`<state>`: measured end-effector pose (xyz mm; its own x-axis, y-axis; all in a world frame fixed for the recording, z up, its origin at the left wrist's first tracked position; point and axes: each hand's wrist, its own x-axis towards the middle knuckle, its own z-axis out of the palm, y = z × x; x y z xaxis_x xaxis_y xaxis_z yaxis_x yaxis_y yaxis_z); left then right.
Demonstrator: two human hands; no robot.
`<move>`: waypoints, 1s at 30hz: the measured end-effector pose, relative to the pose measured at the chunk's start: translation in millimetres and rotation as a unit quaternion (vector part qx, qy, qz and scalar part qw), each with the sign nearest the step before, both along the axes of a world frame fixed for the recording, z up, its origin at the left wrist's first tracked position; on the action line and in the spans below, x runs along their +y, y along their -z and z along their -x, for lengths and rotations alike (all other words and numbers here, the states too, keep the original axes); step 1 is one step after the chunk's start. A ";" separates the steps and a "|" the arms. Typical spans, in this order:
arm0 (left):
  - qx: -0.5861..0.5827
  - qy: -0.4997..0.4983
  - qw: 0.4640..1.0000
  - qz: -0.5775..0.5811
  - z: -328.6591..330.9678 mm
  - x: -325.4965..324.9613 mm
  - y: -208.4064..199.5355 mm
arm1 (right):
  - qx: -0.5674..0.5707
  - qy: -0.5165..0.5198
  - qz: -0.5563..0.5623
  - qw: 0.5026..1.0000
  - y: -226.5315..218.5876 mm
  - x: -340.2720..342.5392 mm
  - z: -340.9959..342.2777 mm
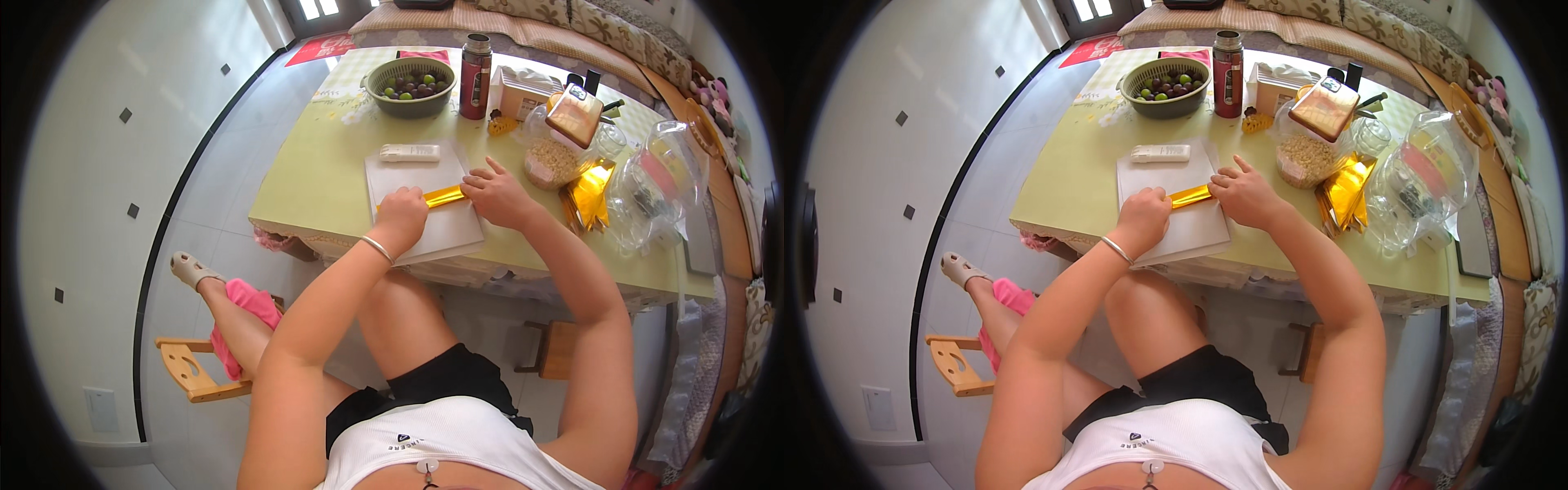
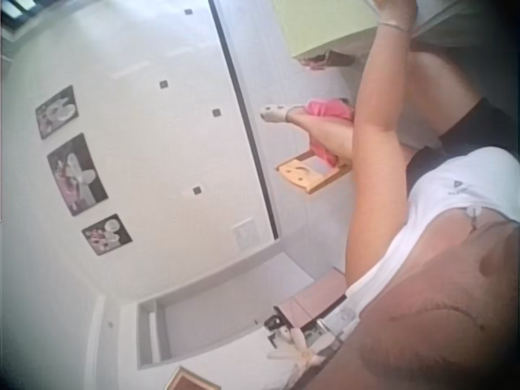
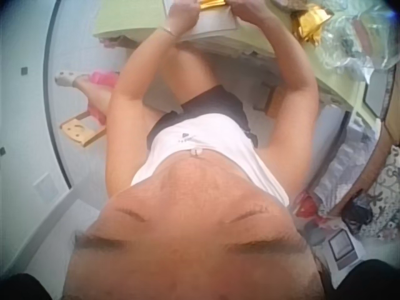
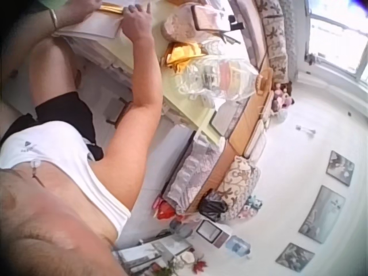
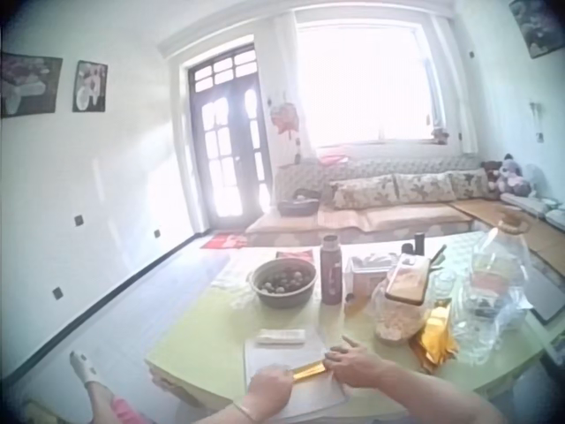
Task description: The person sits at a table and folds a yellow sheet of paper into a smaller rectangular shape using a white paper as a guide. They repeatedly fold the edges, press the creases, and place the finished folded items on the table.
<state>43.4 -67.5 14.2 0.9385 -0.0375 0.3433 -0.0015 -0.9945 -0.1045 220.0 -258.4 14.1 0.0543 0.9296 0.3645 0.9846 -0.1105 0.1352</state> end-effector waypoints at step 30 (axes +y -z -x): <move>0.007 -0.037 0.992 0.123 20.8 -3.1 -7.7 | -0.023 -0.034 -0.014 0.999 1.1 -2.4 -0.4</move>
